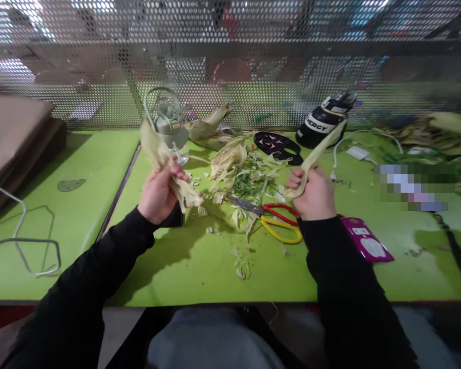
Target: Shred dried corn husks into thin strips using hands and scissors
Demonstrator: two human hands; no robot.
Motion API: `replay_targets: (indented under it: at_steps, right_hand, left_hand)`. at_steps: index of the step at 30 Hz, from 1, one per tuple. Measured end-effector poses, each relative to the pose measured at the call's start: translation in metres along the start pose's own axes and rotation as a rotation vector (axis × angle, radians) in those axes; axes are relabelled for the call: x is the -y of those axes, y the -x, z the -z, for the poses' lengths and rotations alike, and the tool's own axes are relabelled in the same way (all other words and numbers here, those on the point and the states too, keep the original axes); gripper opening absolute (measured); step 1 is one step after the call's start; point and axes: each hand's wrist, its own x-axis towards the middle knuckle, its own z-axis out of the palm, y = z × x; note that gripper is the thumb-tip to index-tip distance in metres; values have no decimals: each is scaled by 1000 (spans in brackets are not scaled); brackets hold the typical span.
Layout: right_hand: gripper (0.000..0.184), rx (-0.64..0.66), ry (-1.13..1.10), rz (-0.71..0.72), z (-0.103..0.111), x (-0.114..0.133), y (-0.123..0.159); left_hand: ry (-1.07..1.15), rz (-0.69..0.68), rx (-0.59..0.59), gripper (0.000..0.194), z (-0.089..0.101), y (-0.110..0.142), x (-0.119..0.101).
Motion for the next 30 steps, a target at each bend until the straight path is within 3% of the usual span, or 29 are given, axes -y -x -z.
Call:
replay_targets:
  at_steps: [3, 5, 7, 12, 14, 17, 19, 26, 30]
  right_hand:
    - [14, 166, 81, -94, -8, -7, 16]
    - [18, 363, 242, -75, -20, -14, 36]
    - [24, 451, 320, -35, -31, -21, 55]
    - [35, 418, 624, 193, -43, -31, 78]
    - [37, 458, 652, 207, -44, -33, 80]
    - [36, 546, 590, 104, -42, -35, 76]
    - [33, 533, 544, 33, -39, -36, 71]
    - [29, 423, 437, -14, -33, -35, 62]
    - [25, 381, 379, -35, -23, -34, 47]
  left_hand:
    - [-195, 262, 65, 5, 2, 2, 17]
    - [-243, 319, 25, 11, 2, 6, 29]
    - [-262, 352, 16, 15, 1, 10, 35]
    - [-201, 391, 210, 30, -5, 23, 40]
    - [-204, 389, 252, 35, -7, 27, 43]
    - [-222, 407, 200, 20, -6, 29, 46]
    - [-214, 424, 147, 6, -4, 27, 47]
    - [-193, 474, 114, 5, -4, 23, 40]
    - [-185, 498, -50, 10, -3, 18, 34]
